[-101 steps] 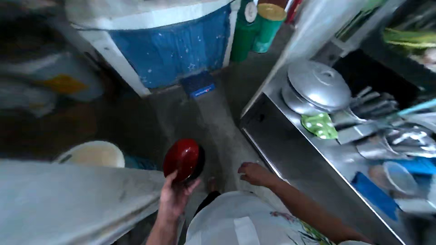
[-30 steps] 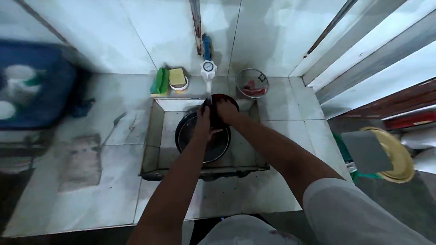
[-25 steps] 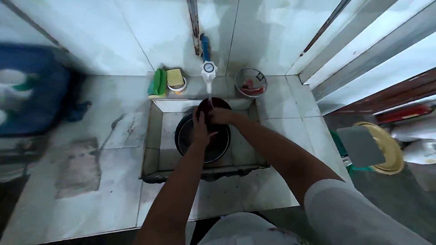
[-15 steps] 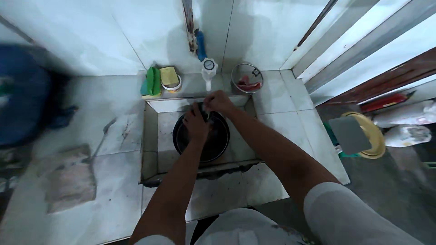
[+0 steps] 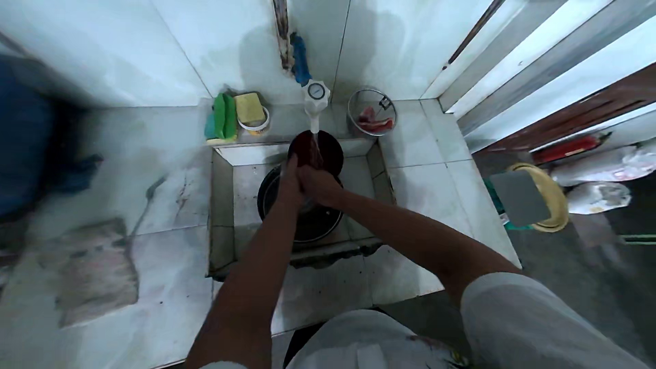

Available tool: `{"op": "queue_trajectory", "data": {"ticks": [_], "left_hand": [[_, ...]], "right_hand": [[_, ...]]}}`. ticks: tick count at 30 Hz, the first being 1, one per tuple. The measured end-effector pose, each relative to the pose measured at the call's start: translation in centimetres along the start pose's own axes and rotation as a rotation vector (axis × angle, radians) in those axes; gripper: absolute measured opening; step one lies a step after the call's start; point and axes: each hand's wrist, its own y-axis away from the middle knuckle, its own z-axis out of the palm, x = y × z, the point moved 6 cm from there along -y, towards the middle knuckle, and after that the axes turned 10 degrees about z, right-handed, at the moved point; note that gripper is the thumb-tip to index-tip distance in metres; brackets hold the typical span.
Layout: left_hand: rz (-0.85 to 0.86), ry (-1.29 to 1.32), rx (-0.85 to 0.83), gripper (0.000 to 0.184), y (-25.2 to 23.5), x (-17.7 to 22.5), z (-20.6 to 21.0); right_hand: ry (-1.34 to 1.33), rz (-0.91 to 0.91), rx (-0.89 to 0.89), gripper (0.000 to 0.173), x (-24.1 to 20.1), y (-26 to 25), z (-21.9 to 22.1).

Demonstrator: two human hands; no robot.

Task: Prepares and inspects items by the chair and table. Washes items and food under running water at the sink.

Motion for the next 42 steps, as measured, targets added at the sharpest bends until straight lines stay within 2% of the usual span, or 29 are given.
{"op": "queue_trajectory", "data": {"ticks": [2,4,6,9,11,13,15,17,19,20,22,24,26,28,30,32,34,36,38,40,42], "left_hand": [[0.093,-0.247,-0.074,0.053,-1.5,1.1,-2.4],[0.179,-0.358,-0.201,0.048,-2.2,1.1,-3.7],[0.138,-0.193,-0.177,0.046,-1.8,-0.3,-3.6],[-0.054,0.114,-0.036,0.032,-1.5,-3.9,-2.5],[-0.153,0.222,-0.072,0.03,-1.2,-5.3,-0.5],[-0.153,0.343,-0.174,0.037,-0.8,-5.5,2.1],[-0.073,0.268,-0.084,0.046,0.3,-4.5,3.9],[0.112,-0.028,-0.024,0.052,1.6,-3.1,4.6],[0.261,-0.252,-0.073,0.055,2.4,-2.4,5.4],[0.299,-0.305,-0.089,0.057,2.5,-2.4,5.7],[0.256,-0.214,-0.1,0.063,2.3,-3.1,5.3],[0.232,-0.046,-0.102,0.061,1.4,-2.6,3.6],[0.282,-0.11,-0.094,0.059,0.0,-0.8,1.0],[0.249,-0.315,-0.047,0.05,-1.3,0.8,-1.4],[0.094,-0.455,-0.065,0.047,-1.5,0.8,-2.8],[-0.091,-0.474,-0.112,0.054,-0.2,-0.1,-2.9],[-0.189,-0.424,-0.165,0.058,1.6,-0.9,-1.9],[-0.17,-0.423,-0.182,0.059,2.4,-0.6,-0.8],[-0.077,-0.491,-0.145,0.061,2.0,-0.6,-0.7],[-0.013,-0.526,-0.097,0.062,1.4,-1.4,-1.2],[-0.009,-0.479,-0.063,0.061,1.3,-2.0,-1.6]], "right_hand": [[0.4,-0.289,0.05,0.029,2.5,1.4,1.2],[0.646,-0.388,0.094,0.036,5.4,1.4,1.0],[0.842,-0.359,0.085,0.036,4.6,1.8,0.4],[0.811,-0.328,-0.064,0.018,0.4,3.6,-0.3],[0.592,-0.145,-0.244,0.022,-0.6,3.5,-2.0],[0.133,0.059,-0.244,0.028,1.1,1.8,-4.4],[-0.481,0.351,-0.123,0.029,4.3,0.3,-6.0],[-1.111,0.662,0.054,0.024,7.1,-0.7,-5.8],[-1.546,0.798,0.205,0.025,7.4,-1.3,-4.8],[-1.618,0.771,0.244,0.028,7.0,-1.6,-4.0],[-1.539,0.632,0.218,0.047,5.3,-2.3,-2.2],[-1.213,0.429,0.09,0.061,2.7,-1.3,-0.6],[-0.661,0.127,-0.045,0.052,0.6,0.9,0.8],[-0.233,-0.09,-0.043,0.046,1.6,1.5,2.8],[0.01,-0.193,-0.116,0.047,3.8,0.8,3.8],[0.233,-0.25,-0.138,0.039,4.9,-0.9,3.9],[0.323,-0.246,-0.043,0.041,4.9,-2.4,2.8],[0.329,-0.031,0.001,0.054,4.8,-3.2,1.8],[0.2,0.187,-0.085,0.069,5.0,-3.3,2.2],[0.035,0.167,-0.179,0.06,4.6,-2.9,2.7],[-0.053,0.112,-0.082,0.057,4.9,-3.0,2.8]]}}
